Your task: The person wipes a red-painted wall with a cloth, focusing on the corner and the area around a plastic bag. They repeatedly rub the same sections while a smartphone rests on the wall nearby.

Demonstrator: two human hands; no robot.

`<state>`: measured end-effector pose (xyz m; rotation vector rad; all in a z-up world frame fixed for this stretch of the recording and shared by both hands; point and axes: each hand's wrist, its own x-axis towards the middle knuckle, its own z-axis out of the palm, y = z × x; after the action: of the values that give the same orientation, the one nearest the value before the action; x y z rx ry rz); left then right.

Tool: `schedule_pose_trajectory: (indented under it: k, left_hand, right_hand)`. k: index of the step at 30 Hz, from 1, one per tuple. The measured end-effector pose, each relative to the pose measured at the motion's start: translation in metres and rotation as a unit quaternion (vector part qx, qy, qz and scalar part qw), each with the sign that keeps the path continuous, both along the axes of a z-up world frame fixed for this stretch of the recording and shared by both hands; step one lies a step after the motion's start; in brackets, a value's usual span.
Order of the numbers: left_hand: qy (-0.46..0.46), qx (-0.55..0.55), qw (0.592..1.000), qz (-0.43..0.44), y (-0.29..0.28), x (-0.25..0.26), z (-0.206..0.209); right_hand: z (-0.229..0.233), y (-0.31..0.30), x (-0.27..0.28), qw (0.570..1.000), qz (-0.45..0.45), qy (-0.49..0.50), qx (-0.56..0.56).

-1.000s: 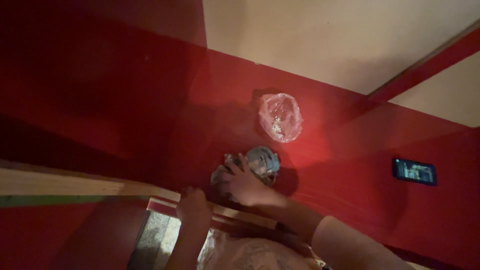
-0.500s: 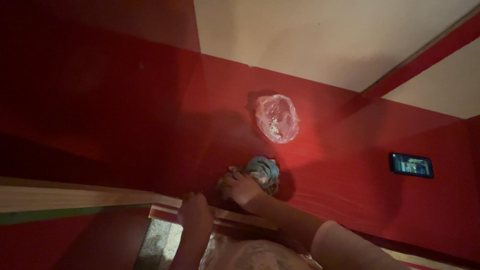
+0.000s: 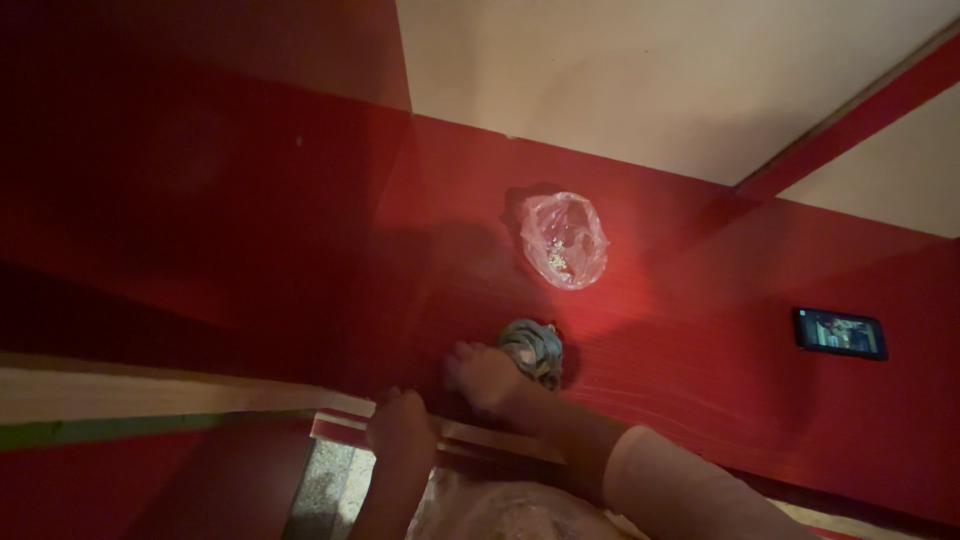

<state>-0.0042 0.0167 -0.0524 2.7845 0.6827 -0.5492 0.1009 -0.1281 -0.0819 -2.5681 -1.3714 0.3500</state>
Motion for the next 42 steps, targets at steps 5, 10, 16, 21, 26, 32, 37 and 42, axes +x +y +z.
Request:
schedule_pose_trajectory:
  k: [5,10,16,21,26,32,37,42]
  left_hand:
    - [0.024,-0.007,1.000,-0.017,0.002,0.001,0.008]
    - [0.030,-0.018,0.999,-0.015,0.002,0.005,0.017]
    - [0.064,-0.034,0.997,-0.004,0.001,0.009,0.020]
    - [0.062,-0.028,0.998,-0.002,0.003,0.012,0.016]
    - [0.105,-0.040,0.994,0.001,0.002,0.011,0.011]
    - [0.101,-0.005,0.995,-0.007,0.001,0.015,0.005]
    - [0.121,-0.030,0.992,0.014,0.005,0.028,0.006]
    - [0.083,-0.018,0.996,-0.015,0.004,0.014,0.009]
  right_hand:
    - [0.031,-0.014,0.018,0.982,-0.110,0.134,0.074]
    - [0.061,-0.033,0.047,0.903,-0.317,0.184,0.224]
    - [0.106,-0.069,0.100,0.878,-0.366,0.043,0.307]
    - [0.124,-0.097,0.138,0.842,-0.462,-0.059,0.271]
    - [0.092,-0.106,0.176,0.889,-0.380,-0.016,0.255]
    - [0.063,-0.109,0.175,0.892,-0.363,-0.101,0.248]
    - [0.093,-0.100,0.163,0.874,-0.367,-0.156,0.278]
    - [0.122,-0.103,0.133,0.887,-0.354,-0.085,0.282]
